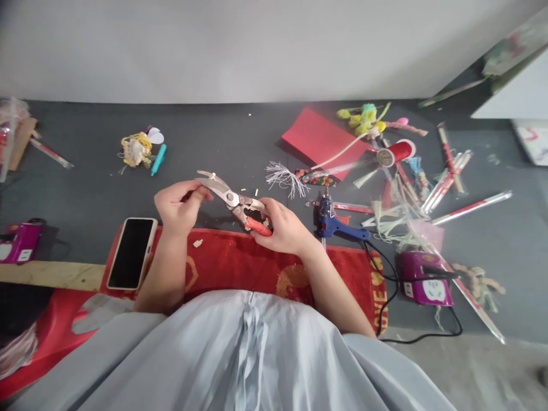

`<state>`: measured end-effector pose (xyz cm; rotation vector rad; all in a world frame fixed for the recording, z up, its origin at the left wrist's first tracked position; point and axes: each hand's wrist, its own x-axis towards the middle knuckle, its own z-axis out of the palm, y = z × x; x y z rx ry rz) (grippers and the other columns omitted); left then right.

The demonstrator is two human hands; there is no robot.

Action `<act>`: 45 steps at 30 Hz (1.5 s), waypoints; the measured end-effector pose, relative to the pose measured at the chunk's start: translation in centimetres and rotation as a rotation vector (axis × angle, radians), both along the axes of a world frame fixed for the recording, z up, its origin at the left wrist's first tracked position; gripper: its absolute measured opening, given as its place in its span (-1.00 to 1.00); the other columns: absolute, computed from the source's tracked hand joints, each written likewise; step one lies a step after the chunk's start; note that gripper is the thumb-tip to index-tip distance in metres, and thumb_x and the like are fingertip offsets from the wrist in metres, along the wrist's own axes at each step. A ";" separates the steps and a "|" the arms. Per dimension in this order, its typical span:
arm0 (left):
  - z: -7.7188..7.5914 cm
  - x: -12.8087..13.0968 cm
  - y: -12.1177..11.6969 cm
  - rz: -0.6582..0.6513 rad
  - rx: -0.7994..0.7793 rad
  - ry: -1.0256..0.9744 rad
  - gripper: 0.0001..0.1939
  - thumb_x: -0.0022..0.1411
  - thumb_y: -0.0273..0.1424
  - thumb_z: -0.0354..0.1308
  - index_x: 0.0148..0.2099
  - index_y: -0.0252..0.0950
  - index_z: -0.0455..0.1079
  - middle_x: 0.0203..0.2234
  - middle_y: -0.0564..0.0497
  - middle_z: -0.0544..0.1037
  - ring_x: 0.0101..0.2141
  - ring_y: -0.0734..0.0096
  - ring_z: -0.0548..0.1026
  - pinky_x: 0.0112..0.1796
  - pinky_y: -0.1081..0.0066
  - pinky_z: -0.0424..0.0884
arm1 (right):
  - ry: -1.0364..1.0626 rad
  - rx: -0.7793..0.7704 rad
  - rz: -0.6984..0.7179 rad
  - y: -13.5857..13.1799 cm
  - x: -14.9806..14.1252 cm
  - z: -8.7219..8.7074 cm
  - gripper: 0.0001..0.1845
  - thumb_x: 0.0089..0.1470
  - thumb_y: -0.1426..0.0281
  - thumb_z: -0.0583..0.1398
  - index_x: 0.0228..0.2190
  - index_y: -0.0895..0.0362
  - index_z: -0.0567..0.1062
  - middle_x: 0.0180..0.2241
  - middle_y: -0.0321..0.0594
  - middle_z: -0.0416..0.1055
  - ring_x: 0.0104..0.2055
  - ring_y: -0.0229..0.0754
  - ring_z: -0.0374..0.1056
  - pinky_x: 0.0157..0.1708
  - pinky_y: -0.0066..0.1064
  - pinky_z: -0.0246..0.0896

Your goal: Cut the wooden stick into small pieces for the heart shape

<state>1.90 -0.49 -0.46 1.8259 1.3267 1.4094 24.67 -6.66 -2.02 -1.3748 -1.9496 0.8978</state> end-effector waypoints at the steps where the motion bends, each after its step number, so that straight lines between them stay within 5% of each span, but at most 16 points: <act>1: 0.0 0.0 0.0 -0.010 -0.049 -0.032 -0.72 0.18 -0.19 0.24 -0.46 -0.26 0.53 -0.64 0.06 0.55 -0.58 0.53 0.47 -0.46 0.49 0.44 | 0.007 0.005 0.004 0.0 0.1 0.0 -0.51 -0.15 0.36 0.24 -0.11 0.08 0.29 -0.26 -0.13 0.43 -0.24 -0.04 0.40 -0.24 -0.24 0.30; 19: 0.9 -0.1 -0.1 -0.214 -0.421 -0.330 -0.68 0.03 -0.12 0.37 -0.35 -0.30 0.58 -0.68 0.04 0.52 -0.73 0.66 0.22 -0.70 0.54 0.08 | -0.012 -0.006 0.055 0.3 0.9 -0.3 -0.46 -0.14 0.30 0.25 -0.08 0.10 0.29 -0.21 -0.08 0.47 -0.24 -0.03 0.41 -0.25 -0.24 0.29; 31: 0.1 -0.4 0.4 -0.229 -0.443 -0.309 -0.66 0.07 -0.12 0.34 -0.30 -0.32 0.57 -0.65 0.03 0.53 -0.73 0.68 0.19 -0.70 0.56 0.09 | -0.049 0.001 0.028 0.4 0.5 -0.2 -0.59 -0.11 0.20 0.25 -0.23 0.10 0.31 -0.50 -0.34 0.29 -0.51 -0.25 0.16 -0.46 -0.41 0.06; 35: -0.4 -0.1 0.7 -0.179 -0.352 -0.138 -0.67 0.19 -0.12 0.22 -0.25 -0.31 0.55 -0.59 0.02 0.56 -0.69 0.61 0.29 -0.64 0.53 0.22 | -0.085 0.000 -0.021 0.4 0.1 -0.2 -0.64 -0.13 0.18 0.24 -0.30 0.09 0.31 -0.53 -0.35 0.26 -0.53 -0.27 0.12 -0.47 -0.42 0.01; 38: -0.5 0.4 0.6 0.014 0.002 0.156 -0.73 0.27 -0.20 0.14 -0.21 -0.29 0.51 -0.39 -0.07 0.62 -0.39 0.43 0.53 -0.33 0.41 0.44 | -0.092 -0.046 -0.111 0.5 -0.6 -0.4 -0.63 -0.14 0.15 0.23 -0.34 0.09 0.30 -0.53 -0.33 0.29 -0.53 -0.26 0.13 -0.47 -0.41 0.03; 41: -0.6 1.3 -0.1 0.122 0.339 0.354 -0.83 0.26 -0.29 0.14 -0.29 -0.28 0.46 -0.35 -0.08 0.59 -0.25 0.35 0.53 -0.13 0.29 0.41 | -0.064 -0.079 -0.210 0.5 -1.3 -0.6 -0.58 -0.15 0.10 0.22 -0.30 0.09 0.30 -0.55 -0.34 0.28 -0.53 -0.23 0.17 -0.47 -0.40 0.05; 43: -0.8 2.1 -0.9 0.049 0.352 0.356 -0.79 0.24 -0.29 0.16 -0.42 -0.27 0.36 -0.50 0.01 0.53 -0.38 0.42 0.48 -0.22 0.36 0.41 | -0.038 -0.066 -0.257 0.4 -1.6 -0.6 -0.56 -0.15 0.09 0.22 -0.28 0.09 0.29 -0.56 -0.35 0.29 -0.53 -0.22 0.20 -0.46 -0.40 0.07; 45: -1.2 3.1 -1.7 -0.081 0.120 0.291 -0.77 0.18 -0.23 0.22 -0.40 -0.27 0.35 -0.51 0.04 0.51 -0.44 0.48 0.46 -0.31 0.43 0.42 | -0.004 -0.040 -0.285 0.2 -1.8 -0.7 -0.57 -0.14 0.10 0.21 -0.28 0.09 0.28 -0.55 -0.34 0.30 -0.53 -0.22 0.22 -0.46 -0.40 0.09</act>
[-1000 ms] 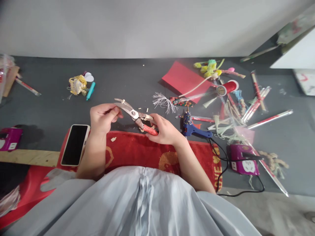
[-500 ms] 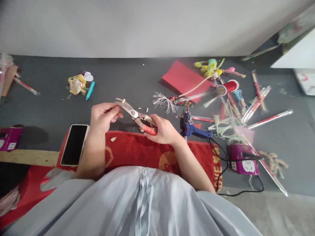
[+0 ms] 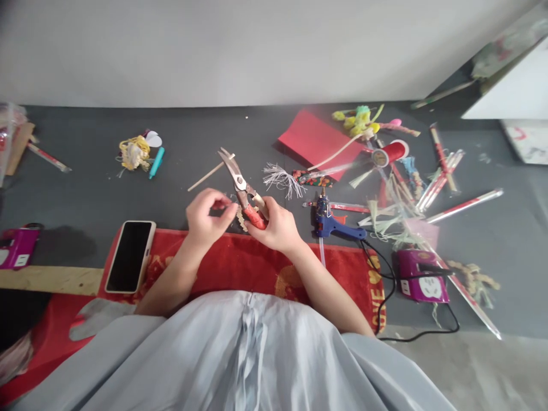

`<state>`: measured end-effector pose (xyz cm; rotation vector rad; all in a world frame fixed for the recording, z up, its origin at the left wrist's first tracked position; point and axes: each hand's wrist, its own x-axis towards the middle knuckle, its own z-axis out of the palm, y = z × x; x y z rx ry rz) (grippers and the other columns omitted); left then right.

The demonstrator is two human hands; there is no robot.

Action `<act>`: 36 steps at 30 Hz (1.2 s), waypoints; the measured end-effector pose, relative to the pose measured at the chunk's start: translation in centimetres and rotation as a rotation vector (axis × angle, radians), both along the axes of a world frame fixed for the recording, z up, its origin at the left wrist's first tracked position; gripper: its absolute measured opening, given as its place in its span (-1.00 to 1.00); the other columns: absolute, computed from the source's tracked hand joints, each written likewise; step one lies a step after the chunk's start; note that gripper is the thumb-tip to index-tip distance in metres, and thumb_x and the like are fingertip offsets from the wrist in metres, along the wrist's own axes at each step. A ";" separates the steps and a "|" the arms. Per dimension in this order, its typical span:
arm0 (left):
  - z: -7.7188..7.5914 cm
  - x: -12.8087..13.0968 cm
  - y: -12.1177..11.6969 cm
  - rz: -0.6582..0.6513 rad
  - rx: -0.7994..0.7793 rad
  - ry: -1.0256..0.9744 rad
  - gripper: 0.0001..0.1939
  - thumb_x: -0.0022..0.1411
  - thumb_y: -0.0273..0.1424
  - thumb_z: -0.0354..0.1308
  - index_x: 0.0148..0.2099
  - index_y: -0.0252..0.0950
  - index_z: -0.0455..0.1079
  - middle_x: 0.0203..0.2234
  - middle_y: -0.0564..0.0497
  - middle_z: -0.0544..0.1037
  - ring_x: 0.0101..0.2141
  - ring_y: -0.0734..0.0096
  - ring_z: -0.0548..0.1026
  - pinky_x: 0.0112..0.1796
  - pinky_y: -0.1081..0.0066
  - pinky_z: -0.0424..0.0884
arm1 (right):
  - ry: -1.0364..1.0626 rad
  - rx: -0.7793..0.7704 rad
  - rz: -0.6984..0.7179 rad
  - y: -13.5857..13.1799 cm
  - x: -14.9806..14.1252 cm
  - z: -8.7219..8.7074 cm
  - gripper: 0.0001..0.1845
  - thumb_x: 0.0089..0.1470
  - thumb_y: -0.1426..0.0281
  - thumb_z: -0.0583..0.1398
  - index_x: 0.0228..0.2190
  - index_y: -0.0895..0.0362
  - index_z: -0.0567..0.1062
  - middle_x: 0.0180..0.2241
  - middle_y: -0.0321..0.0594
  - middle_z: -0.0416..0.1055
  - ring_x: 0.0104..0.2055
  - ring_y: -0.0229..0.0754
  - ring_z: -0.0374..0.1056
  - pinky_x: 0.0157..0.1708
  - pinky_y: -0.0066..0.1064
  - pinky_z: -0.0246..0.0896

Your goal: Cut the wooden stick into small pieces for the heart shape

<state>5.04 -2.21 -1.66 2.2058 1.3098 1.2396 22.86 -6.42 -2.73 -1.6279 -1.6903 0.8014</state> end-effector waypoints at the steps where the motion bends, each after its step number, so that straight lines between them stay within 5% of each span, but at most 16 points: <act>1: -0.2 0.5 -0.3 -0.036 -0.155 -0.059 -0.72 0.12 -0.18 0.27 -0.27 -0.28 0.39 -0.41 0.00 0.55 -0.41 0.47 0.49 -0.32 0.45 0.43 | 0.018 0.014 -0.007 -0.1 -0.1 0.0 -0.58 -0.14 0.11 0.20 -0.28 0.08 0.28 -0.55 -0.34 0.31 -0.54 -0.23 0.22 -0.47 -0.40 0.10; 5: -0.6 2.0 -1.0 -0.346 -0.714 -0.294 -0.25 -0.07 -0.11 0.41 0.13 -0.27 0.32 -0.10 -0.12 0.58 -0.15 0.25 0.59 -0.19 0.39 0.51 | 0.081 0.063 0.015 -0.5 -0.5 -0.3 -0.58 -0.10 0.09 0.16 -0.26 0.08 0.27 -0.54 -0.30 0.34 -0.54 -0.20 0.23 -0.48 -0.38 0.14; 8: -0.6 2.3 -1.1 -0.459 -0.868 -0.438 -0.20 -0.15 -0.12 0.46 0.14 -0.29 0.36 -0.01 -0.17 0.56 -0.13 0.21 0.58 -0.11 0.34 0.51 | 0.080 0.113 0.055 -0.8 -0.8 -0.4 -0.55 -0.09 0.08 0.13 -0.20 0.09 0.27 -0.52 -0.27 0.35 -0.53 -0.16 0.26 -0.46 -0.33 0.19; 19: -1.6 2.3 -1.2 -0.424 -0.900 -0.591 -0.25 -0.27 -0.26 0.53 0.04 -0.30 0.47 -0.08 -0.11 0.61 -0.16 0.26 0.60 -0.11 0.40 0.51 | 0.097 0.166 0.059 -1.0 -1.2 -0.7 -0.51 -0.09 0.12 0.14 -0.14 0.10 0.28 -0.42 -0.18 0.45 -0.48 -0.09 0.38 -0.41 -0.25 0.33; 31: -1.7 2.8 -1.3 -0.425 -0.938 -0.625 -0.18 -0.22 -0.11 0.49 0.10 -0.29 0.41 0.02 -0.17 0.56 -0.04 0.17 0.57 0.00 0.30 0.48 | 0.093 0.094 0.064 -0.8 -1.0 -0.3 -0.52 -0.08 0.09 0.14 -0.17 0.10 0.30 -0.39 -0.16 0.47 -0.48 -0.11 0.35 -0.38 -0.25 0.29; 36: -1.6 2.3 -0.8 -0.407 -0.715 -0.525 -0.32 -0.02 -0.05 0.37 0.09 -0.27 0.38 -0.01 -0.18 0.56 -0.06 0.22 0.58 -0.04 0.28 0.50 | 0.117 -0.010 -0.022 -0.5 -0.5 0.1 -0.55 -0.10 0.11 0.18 -0.20 0.09 0.29 -0.46 -0.26 0.41 -0.47 -0.14 0.32 -0.42 -0.33 0.23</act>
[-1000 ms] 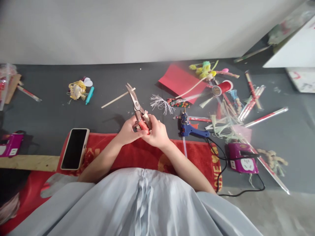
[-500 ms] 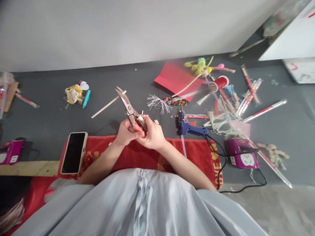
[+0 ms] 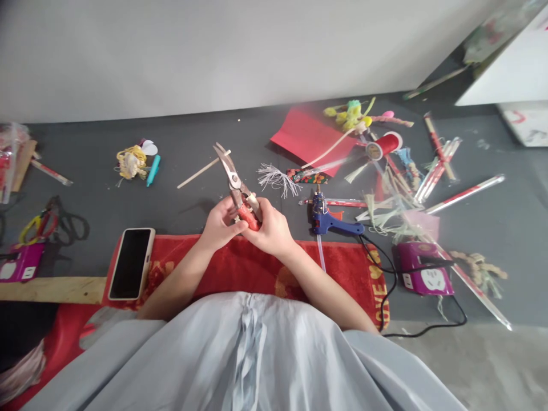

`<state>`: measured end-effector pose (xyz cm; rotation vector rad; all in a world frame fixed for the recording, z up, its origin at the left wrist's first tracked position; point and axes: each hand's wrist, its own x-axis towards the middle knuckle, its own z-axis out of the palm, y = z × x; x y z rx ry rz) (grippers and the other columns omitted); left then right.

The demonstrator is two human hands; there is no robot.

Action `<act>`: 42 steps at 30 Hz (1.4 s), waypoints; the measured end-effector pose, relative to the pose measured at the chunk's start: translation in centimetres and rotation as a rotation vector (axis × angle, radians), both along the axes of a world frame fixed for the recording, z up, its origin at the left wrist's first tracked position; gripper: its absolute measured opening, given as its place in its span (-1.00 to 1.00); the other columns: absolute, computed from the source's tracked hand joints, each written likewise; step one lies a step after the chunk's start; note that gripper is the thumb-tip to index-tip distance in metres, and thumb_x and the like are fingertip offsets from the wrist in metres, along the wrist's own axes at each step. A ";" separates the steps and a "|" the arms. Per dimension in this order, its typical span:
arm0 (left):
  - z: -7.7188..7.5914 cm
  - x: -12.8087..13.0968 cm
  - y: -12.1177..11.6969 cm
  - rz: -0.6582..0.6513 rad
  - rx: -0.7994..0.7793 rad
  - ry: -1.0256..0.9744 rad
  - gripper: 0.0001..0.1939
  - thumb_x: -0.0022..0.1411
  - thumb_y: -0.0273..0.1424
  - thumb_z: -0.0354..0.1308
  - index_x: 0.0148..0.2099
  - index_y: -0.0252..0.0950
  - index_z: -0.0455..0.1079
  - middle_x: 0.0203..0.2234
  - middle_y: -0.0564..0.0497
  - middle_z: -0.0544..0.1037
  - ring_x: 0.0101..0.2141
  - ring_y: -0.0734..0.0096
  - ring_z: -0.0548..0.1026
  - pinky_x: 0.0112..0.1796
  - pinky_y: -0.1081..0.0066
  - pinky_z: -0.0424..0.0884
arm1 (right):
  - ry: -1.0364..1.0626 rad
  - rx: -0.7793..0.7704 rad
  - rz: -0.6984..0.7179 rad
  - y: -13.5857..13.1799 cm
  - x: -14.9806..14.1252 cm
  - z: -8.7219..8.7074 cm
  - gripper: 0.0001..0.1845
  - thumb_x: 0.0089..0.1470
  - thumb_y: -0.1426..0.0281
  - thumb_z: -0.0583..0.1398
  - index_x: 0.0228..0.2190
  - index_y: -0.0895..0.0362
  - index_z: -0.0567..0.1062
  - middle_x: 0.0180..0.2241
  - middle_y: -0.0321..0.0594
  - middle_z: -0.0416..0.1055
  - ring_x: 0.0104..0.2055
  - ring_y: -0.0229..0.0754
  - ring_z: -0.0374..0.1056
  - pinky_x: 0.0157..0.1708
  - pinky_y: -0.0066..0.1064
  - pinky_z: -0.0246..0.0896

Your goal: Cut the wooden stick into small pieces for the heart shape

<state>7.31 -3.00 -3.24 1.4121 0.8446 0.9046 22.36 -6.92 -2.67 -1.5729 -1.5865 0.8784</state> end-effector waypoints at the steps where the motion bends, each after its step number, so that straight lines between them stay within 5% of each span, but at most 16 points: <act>1: 0.1 -0.4 0.1 0.072 0.113 0.046 -0.43 0.08 -0.07 0.30 0.06 -0.27 0.40 -0.08 -0.16 0.58 -0.13 0.27 0.59 -0.09 0.30 0.51 | -0.006 -0.022 -0.018 0.1 0.2 0.1 -0.56 -0.10 0.12 0.19 -0.21 0.08 0.28 -0.48 -0.29 0.39 -0.48 -0.15 0.31 -0.43 -0.34 0.22; 5: 0.6 -2.4 0.9 0.466 0.810 0.353 -0.78 0.25 -0.28 0.13 -0.12 -0.27 0.46 -0.38 -0.04 0.54 -0.34 0.38 0.50 -0.19 0.28 0.44 | -0.055 -0.059 -0.009 0.4 0.8 0.5 -0.57 -0.11 0.14 0.20 -0.23 0.06 0.25 -0.46 -0.28 0.40 -0.43 -0.12 0.35 -0.41 -0.33 0.20; 8: 0.8 -3.5 1.7 0.664 1.042 0.561 -0.76 0.29 -0.35 0.09 -0.03 -0.31 0.41 -0.24 -0.15 0.54 -0.15 0.24 0.49 -0.05 0.18 0.36 | -0.089 -0.069 0.070 0.4 0.9 0.7 -0.58 -0.12 0.17 0.20 -0.23 0.06 0.23 -0.43 -0.24 0.41 -0.38 -0.08 0.37 -0.39 -0.33 0.19; 11: 0.5 -3.9 2.4 0.655 1.026 0.622 -0.72 0.35 -0.36 0.02 0.05 -0.33 0.35 -0.14 -0.21 0.54 -0.07 0.23 0.49 -0.01 0.20 0.35 | -0.123 -0.083 0.165 0.2 0.7 1.0 -0.60 -0.10 0.19 0.17 -0.21 0.08 0.23 -0.39 -0.19 0.41 -0.37 -0.07 0.36 -0.36 -0.30 0.19; 16: 0.1 -4.7 3.0 0.654 0.963 0.624 -0.79 0.38 -0.34 0.00 -0.12 -0.29 0.43 -0.32 -0.11 0.59 -0.26 0.36 0.56 -0.15 0.36 0.43 | -0.119 -0.063 0.284 0.0 0.7 1.2 -0.60 -0.11 0.27 0.18 -0.19 0.10 0.26 -0.36 -0.19 0.41 -0.33 -0.07 0.35 -0.28 -0.26 0.20; 21: 1.2 -5.4 3.0 0.651 1.053 0.572 -0.79 0.37 -0.36 0.01 -0.22 -0.26 0.46 -0.48 -0.01 0.57 -0.40 0.43 0.55 -0.25 0.43 0.44 | -0.038 -0.084 0.400 0.1 1.5 1.3 -0.54 -0.11 0.25 0.21 -0.14 0.11 0.29 -0.35 -0.23 0.41 -0.37 -0.13 0.32 -0.32 -0.30 0.20; 27: 2.7 -5.3 2.6 0.597 0.937 0.518 -0.77 0.36 -0.36 0.04 -0.32 -0.25 0.46 -0.56 0.06 0.54 -0.47 0.50 0.51 -0.35 0.48 0.41 | -0.056 -0.058 0.337 0.2 1.8 1.4 -0.48 -0.17 0.33 0.20 -0.10 0.11 0.29 -0.28 -0.16 0.45 -0.30 -0.08 0.36 -0.28 -0.27 0.24; 42: 3.4 -4.9 2.0 0.500 0.624 0.507 -0.72 0.37 -0.25 0.02 -0.20 -0.26 0.51 -0.53 0.06 0.58 -0.48 0.51 0.53 -0.37 0.50 0.46 | -0.096 -0.023 0.293 0.3 1.9 1.3 -0.55 -0.18 0.36 0.20 -0.17 0.09 0.29 -0.27 -0.15 0.45 -0.30 -0.09 0.37 -0.32 -0.30 0.24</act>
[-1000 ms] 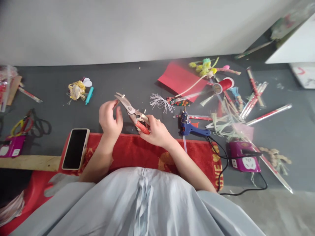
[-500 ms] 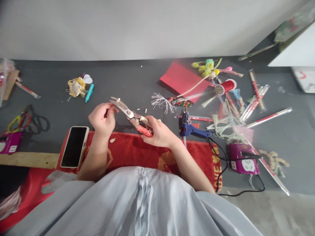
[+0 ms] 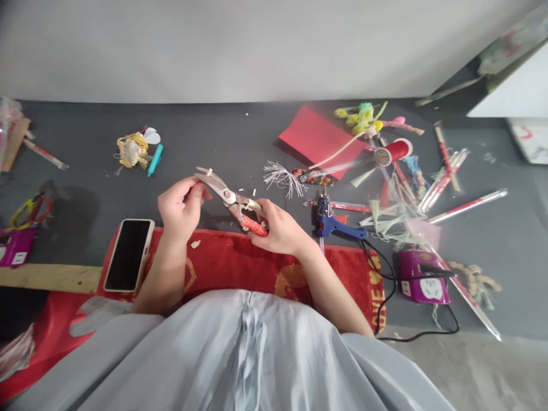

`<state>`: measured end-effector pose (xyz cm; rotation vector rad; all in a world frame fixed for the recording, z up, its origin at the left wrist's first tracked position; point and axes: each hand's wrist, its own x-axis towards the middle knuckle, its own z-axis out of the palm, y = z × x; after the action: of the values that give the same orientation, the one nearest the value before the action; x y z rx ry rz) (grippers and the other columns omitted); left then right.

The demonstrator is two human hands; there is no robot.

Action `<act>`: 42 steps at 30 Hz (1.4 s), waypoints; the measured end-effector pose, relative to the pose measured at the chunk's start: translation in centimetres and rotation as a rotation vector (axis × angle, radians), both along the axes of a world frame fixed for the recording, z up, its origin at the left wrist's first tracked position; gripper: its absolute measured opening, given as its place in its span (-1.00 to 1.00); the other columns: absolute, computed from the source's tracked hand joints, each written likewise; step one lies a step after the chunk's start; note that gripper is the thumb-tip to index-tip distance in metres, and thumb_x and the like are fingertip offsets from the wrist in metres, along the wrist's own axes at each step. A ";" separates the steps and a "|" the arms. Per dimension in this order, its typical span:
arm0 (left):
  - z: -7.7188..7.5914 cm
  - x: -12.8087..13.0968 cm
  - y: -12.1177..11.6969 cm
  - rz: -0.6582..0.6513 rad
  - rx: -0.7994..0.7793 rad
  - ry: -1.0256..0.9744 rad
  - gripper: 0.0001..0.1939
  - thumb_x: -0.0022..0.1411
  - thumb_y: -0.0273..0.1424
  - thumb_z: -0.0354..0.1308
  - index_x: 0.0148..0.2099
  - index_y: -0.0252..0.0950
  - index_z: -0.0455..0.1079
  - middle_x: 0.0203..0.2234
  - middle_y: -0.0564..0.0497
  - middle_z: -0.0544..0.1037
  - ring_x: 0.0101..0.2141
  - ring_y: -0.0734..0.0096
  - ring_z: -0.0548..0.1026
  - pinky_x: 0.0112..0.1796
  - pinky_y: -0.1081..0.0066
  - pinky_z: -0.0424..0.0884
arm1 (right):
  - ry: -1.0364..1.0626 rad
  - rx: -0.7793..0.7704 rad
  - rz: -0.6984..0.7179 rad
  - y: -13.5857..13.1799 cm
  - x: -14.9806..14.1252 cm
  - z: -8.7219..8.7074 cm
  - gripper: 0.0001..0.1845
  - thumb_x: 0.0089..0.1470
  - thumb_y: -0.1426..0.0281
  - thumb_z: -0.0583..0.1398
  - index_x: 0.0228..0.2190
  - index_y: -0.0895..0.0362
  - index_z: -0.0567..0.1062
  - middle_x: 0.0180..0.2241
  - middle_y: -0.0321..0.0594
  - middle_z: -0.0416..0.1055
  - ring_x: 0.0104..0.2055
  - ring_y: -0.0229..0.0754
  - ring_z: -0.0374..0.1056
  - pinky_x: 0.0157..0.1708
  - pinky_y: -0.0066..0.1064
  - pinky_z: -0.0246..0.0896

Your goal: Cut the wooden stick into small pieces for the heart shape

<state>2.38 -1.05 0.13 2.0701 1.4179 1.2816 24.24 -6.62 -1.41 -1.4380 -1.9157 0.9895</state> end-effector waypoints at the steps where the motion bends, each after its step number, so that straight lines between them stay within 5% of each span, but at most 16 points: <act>1: 0.1 0.0 0.0 -0.006 0.005 0.012 -0.72 0.37 -0.26 0.02 -0.20 -0.26 0.51 -0.52 0.06 0.58 -0.48 0.51 0.53 -0.36 0.50 0.46 | -0.002 -0.002 0.003 0.0 0.0 0.0 -0.55 -0.18 0.35 0.20 -0.16 0.09 0.29 -0.27 -0.15 0.45 -0.31 -0.09 0.37 -0.32 -0.30 0.24; 21: -0.4 -0.9 1.0 -0.060 0.156 0.166 -0.79 0.38 -0.37 0.00 -0.21 -0.24 0.47 -0.53 0.08 0.53 -0.47 0.52 0.50 -0.36 0.50 0.40 | -0.069 0.016 0.013 0.1 -0.1 -0.1 -0.69 -0.10 0.20 0.20 -0.32 0.06 0.26 -0.50 -0.31 0.30 -0.51 -0.21 0.16 -0.46 -0.39 0.04; 28: -1.4 0.0 0.8 0.087 0.346 0.290 -0.79 0.35 -0.34 0.02 -0.10 -0.29 0.44 -0.21 -0.15 0.58 -0.14 0.25 0.51 -0.05 0.24 0.36 | -0.091 -0.083 -0.165 0.3 -0.7 -0.3 -0.63 -0.13 0.10 0.19 -0.34 0.07 0.28 -0.52 -0.33 0.26 -0.51 -0.22 0.15 -0.44 -0.39 0.00; 30: -1.5 0.7 0.4 0.055 0.371 0.263 -0.81 0.32 -0.33 0.06 -0.23 -0.30 0.45 -0.30 -0.13 0.57 -0.20 0.27 0.51 -0.07 0.24 0.36 | -0.076 -0.117 -0.216 0.5 -0.7 -0.3 -0.61 -0.13 0.06 0.18 -0.34 0.07 0.28 -0.53 -0.34 0.24 -0.50 -0.22 0.14 -0.43 -0.38 0.00; 33: -1.4 1.8 -0.3 -0.127 0.111 0.180 -0.72 0.31 -0.28 0.07 -0.43 -0.29 0.39 -0.52 -0.01 0.53 -0.41 0.41 0.49 -0.27 0.38 0.39 | -0.011 -0.141 -0.234 0.6 -0.7 -0.2 -0.59 -0.12 0.04 0.17 -0.33 0.08 0.30 -0.53 -0.35 0.25 -0.48 -0.21 0.16 -0.42 -0.37 0.04; 38: -1.6 3.8 -1.5 -0.376 -0.551 -0.068 -0.52 0.10 -0.09 0.27 -0.04 -0.31 0.45 -0.18 -0.10 0.62 -0.21 0.27 0.60 -0.20 0.36 0.50 | 0.077 -0.148 -0.192 0.1 -1.6 -0.8 -0.63 -0.11 0.12 0.17 -0.29 0.10 0.36 -0.45 -0.25 0.41 -0.42 -0.14 0.29 -0.36 -0.32 0.18; 42: -1.7 4.7 -2.0 -0.438 -0.819 -0.325 -0.28 -0.06 -0.10 0.39 0.10 -0.34 0.35 -0.06 -0.21 0.59 -0.17 0.17 0.62 -0.14 0.27 0.53 | 0.208 -0.049 -0.144 -0.3 -2.4 -1.3 -0.57 -0.14 0.25 0.16 -0.17 0.11 0.38 -0.23 -0.10 0.51 -0.27 -0.05 0.40 -0.24 -0.24 0.28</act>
<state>7.08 -3.03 -1.56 1.4147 1.0126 0.6483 21.83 -6.92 -2.69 -1.4178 -1.6268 1.0790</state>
